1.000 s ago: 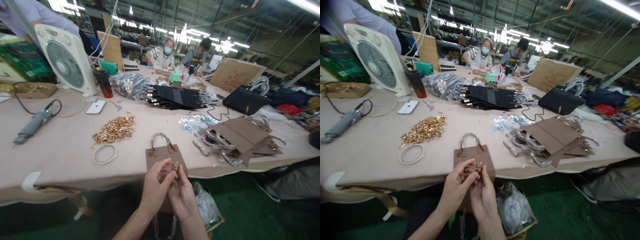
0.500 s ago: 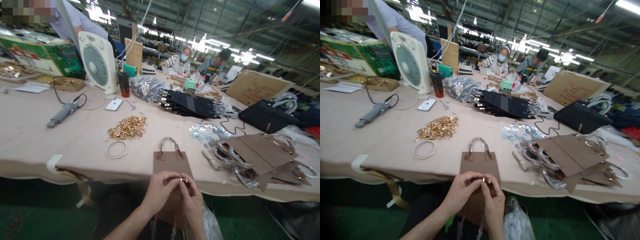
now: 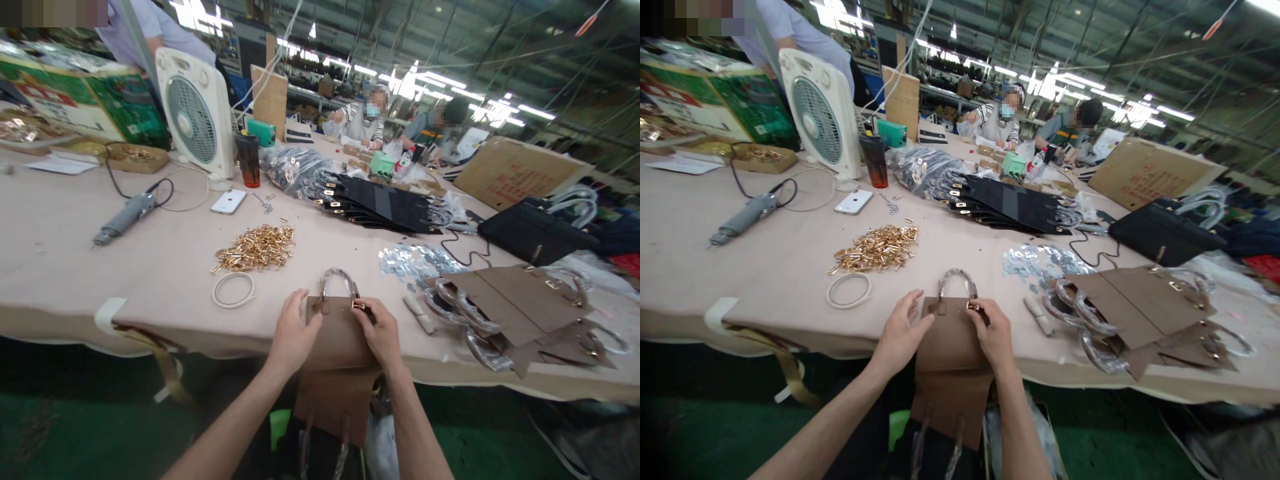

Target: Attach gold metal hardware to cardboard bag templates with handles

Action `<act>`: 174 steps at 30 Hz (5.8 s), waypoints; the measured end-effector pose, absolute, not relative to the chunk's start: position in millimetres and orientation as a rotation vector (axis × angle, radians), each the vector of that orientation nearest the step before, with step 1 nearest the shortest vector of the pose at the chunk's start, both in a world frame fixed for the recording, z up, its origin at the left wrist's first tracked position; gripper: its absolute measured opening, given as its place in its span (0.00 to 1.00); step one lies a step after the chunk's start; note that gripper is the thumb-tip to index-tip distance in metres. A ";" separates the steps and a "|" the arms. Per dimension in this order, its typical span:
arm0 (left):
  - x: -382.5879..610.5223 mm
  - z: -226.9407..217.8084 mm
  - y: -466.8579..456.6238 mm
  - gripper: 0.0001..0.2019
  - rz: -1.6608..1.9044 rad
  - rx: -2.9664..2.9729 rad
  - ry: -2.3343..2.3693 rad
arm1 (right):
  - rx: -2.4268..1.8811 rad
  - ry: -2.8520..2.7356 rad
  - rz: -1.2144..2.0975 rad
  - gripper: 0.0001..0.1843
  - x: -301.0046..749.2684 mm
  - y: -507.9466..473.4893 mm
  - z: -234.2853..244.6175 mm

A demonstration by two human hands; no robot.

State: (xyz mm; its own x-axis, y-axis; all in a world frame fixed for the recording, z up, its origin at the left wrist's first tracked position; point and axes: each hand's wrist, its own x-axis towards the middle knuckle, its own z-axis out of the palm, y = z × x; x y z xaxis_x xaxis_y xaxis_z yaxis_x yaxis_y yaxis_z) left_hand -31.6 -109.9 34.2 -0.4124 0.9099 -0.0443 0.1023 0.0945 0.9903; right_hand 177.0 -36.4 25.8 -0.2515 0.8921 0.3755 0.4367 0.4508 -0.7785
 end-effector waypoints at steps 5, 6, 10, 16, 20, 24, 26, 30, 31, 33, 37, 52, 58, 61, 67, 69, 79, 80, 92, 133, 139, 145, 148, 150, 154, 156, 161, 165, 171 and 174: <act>-45.6 37.1 -93.5 0.35 1.259 0.826 1.572 | -1.091 -2.031 0.674 0.09 177.6 -20.1 23.4; -46.7 38.3 -90.8 0.35 1.257 0.811 1.580 | -1.089 -2.038 0.675 0.09 177.9 -19.6 22.4; -46.9 43.0 -83.5 0.31 1.295 0.670 1.503 | -1.083 -2.062 0.693 0.12 180.1 -18.5 17.6; -34.0 44.4 -79.5 0.20 1.202 0.699 1.075 | -1.079 -2.068 0.708 0.15 183.6 -17.0 14.9; -20.7 40.6 -71.8 0.21 1.220 0.703 1.087 | -1.041 -2.072 0.703 0.16 185.7 -17.7 16.9; -12.9 35.6 -65.2 0.23 1.216 0.564 1.007 | -1.035 -2.068 0.690 0.16 185.3 -17.7 18.4; -12.4 32.4 -64.9 0.25 1.217 0.539 1.041 | -1.031 -2.080 0.692 0.17 184.4 -17.3 18.8; -14.4 26.0 -67.3 0.27 1.209 0.599 1.055 | -1.017 -2.102 0.703 0.17 183.1 -16.6 18.5; -14.8 24.7 -67.8 0.27 1.207 0.605 1.055 | -1.017 -2.098 0.705 0.18 183.0 -16.7 18.2; -15.1 22.6 -68.1 0.28 1.211 0.603 1.051 | -1.021 -2.087 0.703 0.18 182.6 -17.2 17.5; -14.2 19.0 -67.0 0.27 1.219 0.635 1.036 | -1.023 -2.084 0.659 0.16 180.8 -19.0 16.0; -13.5 32.9 -68.3 0.30 1.212 0.542 0.971 | -0.898 -2.347 0.588 0.19 192.5 -9.0 27.2; -13.1 31.8 -68.1 0.28 1.202 0.569 0.958 | -0.894 -2.380 0.509 0.22 193.5 -10.1 17.3; -12.4 27.4 -67.3 0.27 1.206 0.579 0.957 | -0.892 -2.371 0.503 0.21 194.1 -9.6 15.1; -11.0 23.5 -66.1 0.26 1.205 0.586 0.978 | -0.899 -2.362 0.522 0.20 192.9 -7.9 20.0; -10.7 24.1 -66.3 0.26 1.207 0.589 0.986 | -0.918 -2.353 0.500 0.20 191.4 -9.7 19.2; -10.6 24.6 -65.2 0.25 1.237 0.629 1.032 | -1.040 -2.344 0.271 0.25 184.1 -25.0 5.1; -10.9 24.6 -65.0 0.25 1.237 0.630 1.032 | -1.045 -2.365 0.248 0.25 184.6 -24.9 5.2; -9.1 24.4 -64.2 0.21 1.266 0.668 1.090 | -1.135 -2.377 0.013 0.22 177.6 -28.1 7.4; -6.2 25.3 -61.5 0.25 1.274 0.398 1.156 | -1.427 -2.589 0.211 0.37 160.8 -65.4 32.1; -13.2 29.6 -64.4 0.20 1.263 1.000 1.502 | -1.504 -2.448 0.206 0.39 156.2 -76.3 14.9; -21.6 25.8 -70.6 0.22 1.102 1.439 1.825 | -1.396 -2.207 0.327 0.36 156.6 -78.3 10.1; -24.3 20.3 -65.5 0.15 1.057 1.530 1.837 | -1.265 -2.092 0.591 0.29 165.1 -69.5 24.0; -25.5 18.6 -60.0 0.18 1.018 1.534 1.880 | -1.212 -1.985 0.802 0.23 172.0 -61.4 34.5; -28.2 21.0 -52.7 0.23 0.985 1.488 1.898 | -1.187 -1.788 1.167 0.17 180.0 -48.5 43.3; -31.3 22.8 -51.8 0.22 1.018 1.410 1.891 | -1.162 -1.737 1.230 0.15 179.4 -45.2 41.4; -45.3 20.3 -48.6 0.26 1.199 1.190 1.797 | -1.143 -1.769 1.170 0.14 169.3 -39.6 38.9; -52.9 16.8 -46.7 0.30 1.183 1.176 1.744 | -1.121 -1.885 0.950 0.16 159.6 -35.5 46.0; -50.6 19.2 -50.6 0.25 1.207 1.254 1.766 | -1.163 -1.899 0.932 0.16 157.2 -35.5 50.6; -49.3 22.2 -53.8 0.23 1.238 1.255 1.732 | -1.167 -1.873 0.936 0.15 157.5 -37.4 49.7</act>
State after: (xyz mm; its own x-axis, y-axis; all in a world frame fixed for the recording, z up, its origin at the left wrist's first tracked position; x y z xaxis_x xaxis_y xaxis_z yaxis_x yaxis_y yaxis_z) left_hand -49.3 -53.8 22.2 -0.3237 0.9460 0.0184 0.3232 0.0923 0.9418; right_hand 157.5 -37.4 49.7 -0.3239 0.9249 0.1992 0.3957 0.3237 -0.8594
